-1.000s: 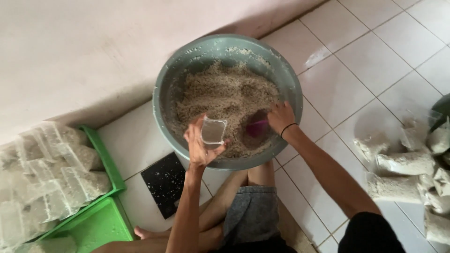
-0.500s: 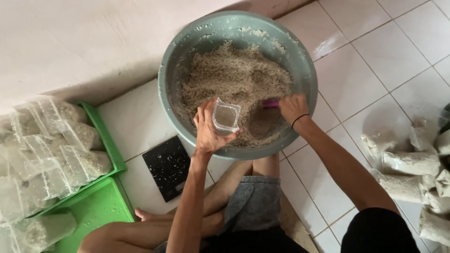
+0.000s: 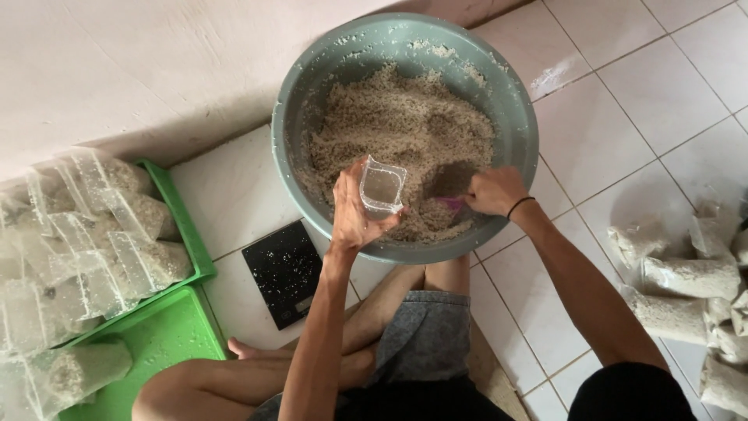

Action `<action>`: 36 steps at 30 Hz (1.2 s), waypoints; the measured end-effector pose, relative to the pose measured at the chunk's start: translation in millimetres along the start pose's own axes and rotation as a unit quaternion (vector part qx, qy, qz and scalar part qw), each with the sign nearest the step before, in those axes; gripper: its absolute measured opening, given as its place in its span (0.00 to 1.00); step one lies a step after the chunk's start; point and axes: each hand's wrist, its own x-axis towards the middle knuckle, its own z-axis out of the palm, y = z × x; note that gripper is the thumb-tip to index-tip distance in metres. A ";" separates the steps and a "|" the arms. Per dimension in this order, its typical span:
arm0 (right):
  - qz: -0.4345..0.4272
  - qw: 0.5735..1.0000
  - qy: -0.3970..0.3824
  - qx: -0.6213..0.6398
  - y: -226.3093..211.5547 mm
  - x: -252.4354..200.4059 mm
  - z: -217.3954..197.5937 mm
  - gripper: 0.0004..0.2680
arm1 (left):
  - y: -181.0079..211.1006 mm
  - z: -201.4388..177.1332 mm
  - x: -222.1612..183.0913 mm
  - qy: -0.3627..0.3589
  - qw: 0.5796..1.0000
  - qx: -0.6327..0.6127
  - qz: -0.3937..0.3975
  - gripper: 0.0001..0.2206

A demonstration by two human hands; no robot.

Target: The person scoops a mixture of grain and other ingredients from a large basin into plastic bags, weighing each bag on a digital scale and then placing the filled bags into a tray.

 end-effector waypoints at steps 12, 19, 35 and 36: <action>0.071 0.977 -0.026 0.197 16.6 -38.9 -24.6 0.25 | 18.4 -8.5 2.6 -0.010 0.998 0.061 -0.002 0.53; 0.136 0.961 0.031 0.237 -9.2 -69.4 -103.2 0.27 | 18.1 -4.1 2.5 -0.050 0.995 0.070 -0.041 0.59; 0.123 0.979 0.116 0.116 -75.6 -76.3 -150.4 0.24 | 40.5 -15.5 4.2 -0.091 0.987 0.116 -0.069 0.56; 0.122 0.981 0.124 0.087 -78.1 -77.2 -149.4 0.23 | 40.9 -15.6 3.8 -0.099 0.985 0.117 -0.076 0.55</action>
